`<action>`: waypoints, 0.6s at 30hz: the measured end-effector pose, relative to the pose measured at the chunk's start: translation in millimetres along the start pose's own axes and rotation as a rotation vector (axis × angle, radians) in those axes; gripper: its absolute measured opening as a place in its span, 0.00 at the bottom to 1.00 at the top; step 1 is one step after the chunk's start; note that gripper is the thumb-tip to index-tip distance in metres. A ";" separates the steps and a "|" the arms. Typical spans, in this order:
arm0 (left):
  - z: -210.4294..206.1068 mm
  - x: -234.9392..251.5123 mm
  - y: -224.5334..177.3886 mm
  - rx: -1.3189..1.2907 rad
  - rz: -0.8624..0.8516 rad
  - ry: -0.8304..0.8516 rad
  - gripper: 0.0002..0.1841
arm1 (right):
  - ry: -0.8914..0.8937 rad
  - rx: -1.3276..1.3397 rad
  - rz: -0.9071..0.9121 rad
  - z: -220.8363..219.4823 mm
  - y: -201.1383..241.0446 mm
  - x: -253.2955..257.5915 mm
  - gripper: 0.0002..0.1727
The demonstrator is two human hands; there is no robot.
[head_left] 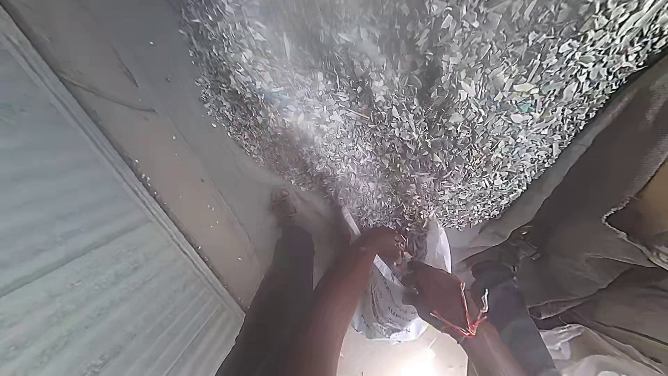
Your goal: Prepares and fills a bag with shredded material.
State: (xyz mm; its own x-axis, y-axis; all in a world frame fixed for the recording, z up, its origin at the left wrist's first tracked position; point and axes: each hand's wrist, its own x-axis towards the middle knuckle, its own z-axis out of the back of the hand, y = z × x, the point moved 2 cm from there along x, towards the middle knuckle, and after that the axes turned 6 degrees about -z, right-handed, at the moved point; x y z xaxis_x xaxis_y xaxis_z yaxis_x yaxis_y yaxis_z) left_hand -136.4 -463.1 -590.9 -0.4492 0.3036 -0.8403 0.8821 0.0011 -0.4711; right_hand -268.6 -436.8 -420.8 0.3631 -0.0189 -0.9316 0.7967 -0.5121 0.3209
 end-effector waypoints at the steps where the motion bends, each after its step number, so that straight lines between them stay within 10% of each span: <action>1: -4.0 3.0 2.2 -0.042 -0.082 0.044 0.30 | -0.020 0.010 -0.001 -1.2 -5.3 -1.5 0.20; 3: 41.0 -26.8 -5.0 -0.131 -0.173 -0.200 0.20 | -0.063 0.020 -0.012 -7.9 -7.1 -0.7 0.19; 8: 271.6 -204.4 25.4 0.095 0.021 -1.424 0.23 | -0.140 0.012 -0.030 -6.4 21.5 16.7 0.24; 13: 360.7 -238.6 114.0 -0.108 0.241 -1.376 0.57 | -0.176 -0.006 0.009 -19.6 47.0 20.7 0.17; 18: 316.8 -184.1 76.7 0.017 0.217 -1.273 0.50 | -0.402 0.049 0.108 -30.3 46.6 18.8 0.12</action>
State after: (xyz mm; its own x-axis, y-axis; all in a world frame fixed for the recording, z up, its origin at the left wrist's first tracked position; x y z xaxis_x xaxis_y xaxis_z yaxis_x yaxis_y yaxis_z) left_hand -31.1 -820.8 -557.3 -0.1243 -0.8205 -0.5580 0.9560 0.0516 -0.2888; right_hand -210.0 -435.0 -418.2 0.2180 -0.4038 -0.8885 0.7366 -0.5292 0.4212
